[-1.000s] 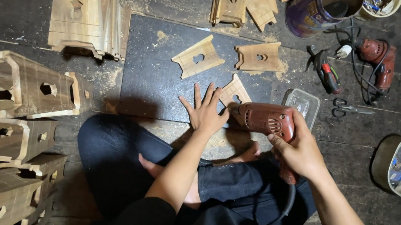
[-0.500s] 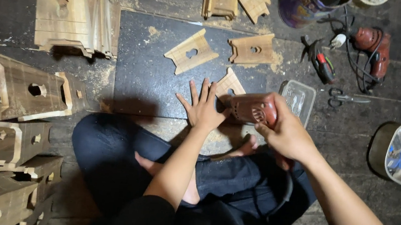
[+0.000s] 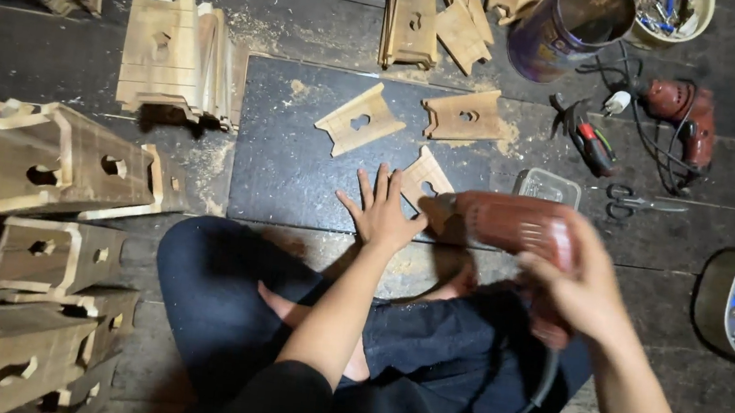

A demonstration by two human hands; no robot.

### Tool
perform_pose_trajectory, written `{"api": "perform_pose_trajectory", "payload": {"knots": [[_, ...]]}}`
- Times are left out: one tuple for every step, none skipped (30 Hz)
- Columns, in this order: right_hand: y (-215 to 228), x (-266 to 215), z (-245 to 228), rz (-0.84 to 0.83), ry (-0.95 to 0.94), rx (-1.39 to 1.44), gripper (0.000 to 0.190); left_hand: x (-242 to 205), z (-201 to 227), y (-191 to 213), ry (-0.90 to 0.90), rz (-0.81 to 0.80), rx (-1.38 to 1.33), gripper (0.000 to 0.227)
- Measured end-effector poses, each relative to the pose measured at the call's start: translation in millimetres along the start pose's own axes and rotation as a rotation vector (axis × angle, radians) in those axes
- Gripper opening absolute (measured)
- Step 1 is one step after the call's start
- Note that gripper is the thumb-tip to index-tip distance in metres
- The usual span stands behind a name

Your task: Repetitively drilling holes into small pre-cut wooden components using a hand-held power drill while sitting on the floor.

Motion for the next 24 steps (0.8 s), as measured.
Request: {"api": "perform_pose_trajectory", "payload": {"knots": [[11.2, -9.1, 21.5, 0.081, -0.051, 0.26, 0.078, 5.2, 0.0, -3.7, -0.04, 0.092, 0.009, 0.104], [20.7, -19.0, 44.0, 0.161, -0.102, 0.522, 0.084, 9.4, 0.1, -7.5, -0.08, 0.183, 0.018, 0.11], [16.7, -25.6, 71.3, 0.16, -0.095, 0.53, 0.084, 10.4, -1.2, -7.5, -0.079, 0.191, 0.024, 0.11], [16.6, -32.0, 96.7, 0.224, -0.039, 0.752, 0.074, 10.9, -2.6, -5.9, -0.074, 0.216, 0.029, 0.106], [18.4, -40.0, 123.6, 0.288, 0.018, 0.973, 0.064, 10.6, -1.4, -6.1, -0.072, 0.239, 0.033, 0.102], [9.9, -47.2, 134.7, 0.29, 0.023, 0.978, 0.064, 5.4, 3.6, -11.4, -0.074, 0.244, 0.037, 0.102], [4.0, -50.7, 144.5, 0.329, 0.074, 1.135, 0.065, 4.1, 4.6, -14.3, -0.026, 0.257, 0.055, 0.101], [-2.4, -54.2, 154.1, 0.366, 0.128, 1.294, 0.066, 2.6, 5.0, -16.8, 0.022, 0.269, 0.073, 0.1], [-6.0, -56.1, 167.0, 0.343, 0.137, 1.309, 0.066, 2.0, 21.0, -20.6, 0.041, 0.288, 0.078, 0.1], [-6.0, -60.0, 189.5, 0.437, 0.083, 1.309, 0.06, 0.5, 29.9, -17.7, 0.112, 0.373, -0.06, 0.097], [-8.3, -66.3, 212.2, 0.537, 0.022, 1.308, 0.054, -1.3, 37.4, -16.9, 0.177, 0.455, -0.194, 0.097], [-10.4, -63.4, 210.5, 0.52, 0.026, 1.325, 0.054, -1.8, 52.1, -4.1, 0.189, 0.472, -0.185, 0.097], [-7.6, -61.0, 207.6, 0.496, 0.069, 1.365, 0.056, 3.3, 63.5, -11.8, 0.307, 0.276, -0.17, 0.11], [-4.9, -58.4, 204.5, 0.471, 0.111, 1.405, 0.058, 4.6, 75.0, -20.1, 0.422, 0.079, -0.157, 0.125], [-5.7, -56.6, 201.9, 0.462, 0.126, 1.408, 0.058, 12.2, 78.9, -27.0, 0.423, 0.092, -0.165, 0.125], [-6.2, -54.0, 201.0, 0.465, 0.126, 1.377, 0.061, 22.1, 87.8, -26.8, 0.364, 0.182, -0.187, 0.104], [-7.6, -60.0, 203.4, 0.477, 0.112, 1.343, 0.063, 25.6, 95.9, -34.2, 0.303, 0.257, -0.2, 0.088], [-4.0, -58.5, 196.9, 0.477, 0.112, 1.343, 0.063, 31.8, 91.7, -30.7, 0.303, 0.257, -0.2, 0.088], [-5.5, -59.2, 188.8, 0.455, 0.106, 1.341, 0.058, 37.3, 84.4, -33.3, 0.283, 0.197, -0.202, 0.086], [-7.1, -59.1, 180.8, 0.433, 0.101, 1.34, 0.054, 43.1, 77.1, -35.9, 0.264, 0.137, -0.204, 0.084], [-8.2, -56.0, 186.7, 0.445, 0.094, 1.343, 0.054, 40.3, 67.5, -25.7, 0.259, 0.13, -0.193, 0.084], [-10.5, -52.8, 193.2, 0.455, 0.07, 1.338, 0.055, 38.9, 60.4, -20.6, 0.228, 0.059, -0.204, 0.077], [-12.2, -50.1, 199.0, 0.456, 0.043, 1.329, 0.057, 34.8, 51.3, -16.0, 0.205, -0.014, -0.22, 0.074], [-13.6, -53.2, 199.5, 0.458, 0.032, 1.33, 0.057, 30.6, 34.3, -23.5, 0.208, -0.022, -0.214, 0.074]]}}
Point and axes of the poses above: each hand's wrist, its own x-axis towards the middle knuckle, its own y-axis out of the back of the hand, z = x × y, the point moved 9 cm from there along x, towards the middle knuckle, and after that the axes turned 5 degrees about y, right-handed, at the moved point
